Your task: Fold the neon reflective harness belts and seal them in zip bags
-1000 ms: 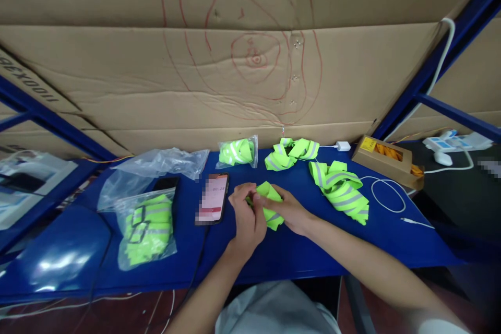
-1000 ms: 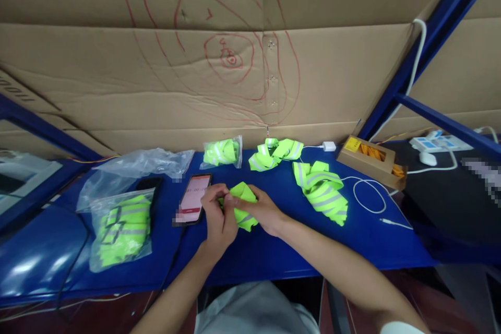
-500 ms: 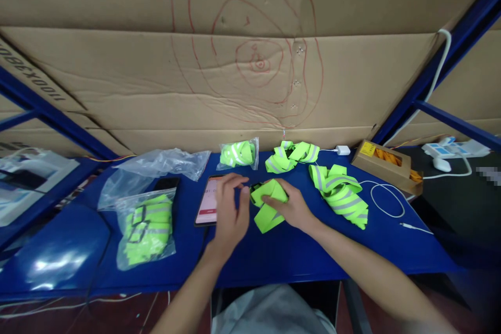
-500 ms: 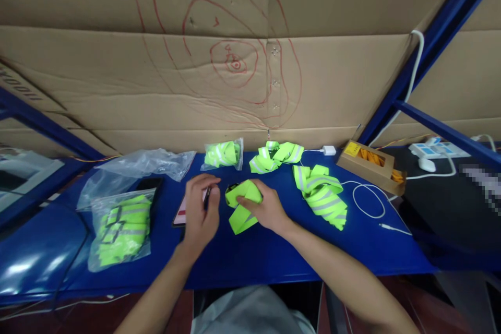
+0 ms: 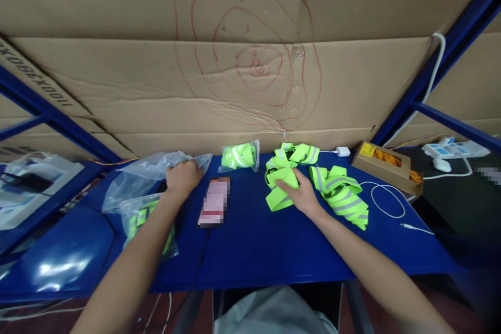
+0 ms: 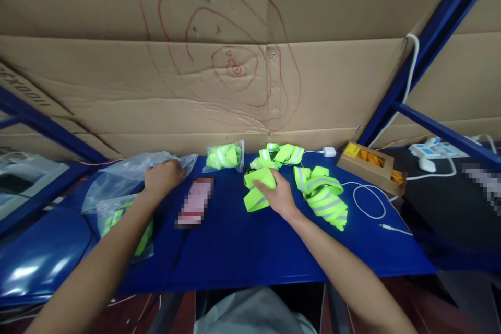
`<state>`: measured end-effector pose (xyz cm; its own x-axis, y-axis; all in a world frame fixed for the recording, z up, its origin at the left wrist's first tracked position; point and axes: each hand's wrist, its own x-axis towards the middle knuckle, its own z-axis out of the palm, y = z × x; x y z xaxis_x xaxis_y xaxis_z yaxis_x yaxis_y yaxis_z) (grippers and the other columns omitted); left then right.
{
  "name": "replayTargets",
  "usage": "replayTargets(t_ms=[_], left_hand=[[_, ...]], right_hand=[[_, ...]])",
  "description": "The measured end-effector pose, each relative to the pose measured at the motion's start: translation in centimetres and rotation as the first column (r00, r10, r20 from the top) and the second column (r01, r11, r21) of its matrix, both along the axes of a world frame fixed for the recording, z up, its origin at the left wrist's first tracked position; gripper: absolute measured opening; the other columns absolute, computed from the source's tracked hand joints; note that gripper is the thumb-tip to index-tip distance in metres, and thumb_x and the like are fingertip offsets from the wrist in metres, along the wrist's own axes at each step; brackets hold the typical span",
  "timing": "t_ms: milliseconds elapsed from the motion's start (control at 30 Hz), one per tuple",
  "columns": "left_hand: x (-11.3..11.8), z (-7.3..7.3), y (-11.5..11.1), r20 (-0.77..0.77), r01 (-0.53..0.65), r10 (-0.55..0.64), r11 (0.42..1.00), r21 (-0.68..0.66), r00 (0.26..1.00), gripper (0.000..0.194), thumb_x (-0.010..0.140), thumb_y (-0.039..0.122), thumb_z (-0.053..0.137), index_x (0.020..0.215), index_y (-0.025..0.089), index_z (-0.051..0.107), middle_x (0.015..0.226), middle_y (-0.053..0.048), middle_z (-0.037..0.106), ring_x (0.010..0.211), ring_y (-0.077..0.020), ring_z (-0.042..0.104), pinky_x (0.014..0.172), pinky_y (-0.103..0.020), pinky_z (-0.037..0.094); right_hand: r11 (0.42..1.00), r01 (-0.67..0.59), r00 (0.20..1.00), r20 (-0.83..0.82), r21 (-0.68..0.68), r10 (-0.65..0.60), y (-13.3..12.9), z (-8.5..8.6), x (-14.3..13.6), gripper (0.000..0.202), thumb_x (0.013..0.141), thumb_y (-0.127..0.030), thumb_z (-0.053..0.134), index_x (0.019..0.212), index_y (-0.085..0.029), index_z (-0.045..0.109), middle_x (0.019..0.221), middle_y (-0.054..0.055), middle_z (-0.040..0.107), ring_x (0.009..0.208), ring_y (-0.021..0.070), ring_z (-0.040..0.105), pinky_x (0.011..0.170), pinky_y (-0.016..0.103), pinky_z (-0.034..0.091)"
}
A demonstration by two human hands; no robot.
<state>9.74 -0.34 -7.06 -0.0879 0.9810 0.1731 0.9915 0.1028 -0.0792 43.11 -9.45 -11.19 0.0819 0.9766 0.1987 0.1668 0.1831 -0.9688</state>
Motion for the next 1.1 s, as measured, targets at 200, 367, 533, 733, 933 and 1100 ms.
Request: replayTargets(t_ms=[200, 367, 533, 733, 933, 1100], left_hand=[[6.2, 3.3, -5.3, 0.06, 0.179, -0.196, 0.962, 0.207, 0.979, 0.032, 0.095, 0.035, 0.045, 0.106, 0.015, 0.068, 0.099, -0.016, 0.075, 0.095, -0.0328, 0.071, 0.085, -0.04, 0.047], [15.8, 1.4, -12.8, 0.404, 0.599, -0.555, 0.8, 0.02, 0.728, 0.022, 0.094, 0.026, 0.054, 0.112, 0.019, 0.065, 0.096, -0.009, 0.076, 0.085, -0.0263, 0.073, 0.075, -0.035, 0.054], [18.5, -0.7, -14.3, 0.528, 0.835, -0.713, 0.55, 0.012, 0.462, 0.051, 0.087, 0.045, 0.073, 0.133, 0.027, 0.058, 0.121, -0.009, 0.072, 0.11, -0.0293, 0.071, 0.091, -0.04, 0.058], [17.4, -2.5, -10.8, 0.407, 0.957, -0.868, 0.283, -0.067, 0.285, 0.128, 0.061, 0.054, 0.092, 0.161, 0.027, 0.017, 0.164, -0.02, 0.031, 0.153, -0.0406, 0.027, 0.123, -0.068, 0.013], [16.0, -3.1, -10.0, 0.408, 0.85, -0.791, 0.522, 0.063, 0.456, 0.101, 0.081, 0.064, 0.072, 0.16, 0.026, 0.022, 0.153, -0.017, 0.048, 0.141, -0.0361, 0.046, 0.118, -0.057, 0.03], [14.7, -3.6, -9.5, 0.447, 0.684, -0.693, 0.697, 0.214, 0.566, 0.097, 0.085, 0.069, 0.062, 0.16, 0.025, 0.019, 0.153, -0.018, 0.045, 0.139, -0.0369, 0.045, 0.112, -0.052, 0.038]], right_hand=[[0.999, 0.027, 0.995, -0.093, -0.046, -0.031, 0.9, 1.4, 2.3, 0.053, 0.072, -0.053, 0.082, 0.113, -0.022, 0.071, 0.11, 0.006, 0.076, 0.101, 0.0276, 0.07, 0.088, 0.039, 0.057], [0.998, 0.066, 0.943, -0.324, -0.023, -0.07, 1.8, 3.4, 5.4, 0.062, 0.068, -0.052, 0.086, 0.12, -0.022, 0.069, 0.113, 0.007, 0.076, 0.097, 0.0259, 0.073, 0.085, 0.037, 0.06], [0.995, 0.071, 0.949, -0.303, -0.067, -0.088, 1.8, 2.9, 6.4, 0.062, 0.069, -0.051, 0.086, 0.12, -0.02, 0.069, 0.115, 0.009, 0.076, 0.095, 0.0258, 0.074, 0.082, 0.037, 0.061], [0.997, 0.036, 0.959, -0.277, -0.068, -0.054, 1.1, 2.8, 6.3, 0.067, 0.075, -0.055, 0.08, 0.13, -0.021, 0.063, 0.124, 0.01, 0.073, 0.102, 0.0282, 0.073, 0.089, 0.04, 0.061], [0.996, -0.003, 0.934, -0.355, -0.085, -0.028, 0.7, 2.9, 6.2, 0.061, 0.074, -0.049, 0.084, 0.125, -0.022, 0.066, 0.122, 0.009, 0.073, 0.102, 0.0276, 0.073, 0.089, 0.04, 0.06], [0.975, -0.113, 0.98, -0.181, -0.193, 0.077, 0.3, 2.7, 6.0, 0.061, 0.072, -0.047, 0.085, 0.124, -0.024, 0.067, 0.125, 0.006, 0.071, 0.111, 0.0257, 0.069, 0.095, 0.039, 0.057]])
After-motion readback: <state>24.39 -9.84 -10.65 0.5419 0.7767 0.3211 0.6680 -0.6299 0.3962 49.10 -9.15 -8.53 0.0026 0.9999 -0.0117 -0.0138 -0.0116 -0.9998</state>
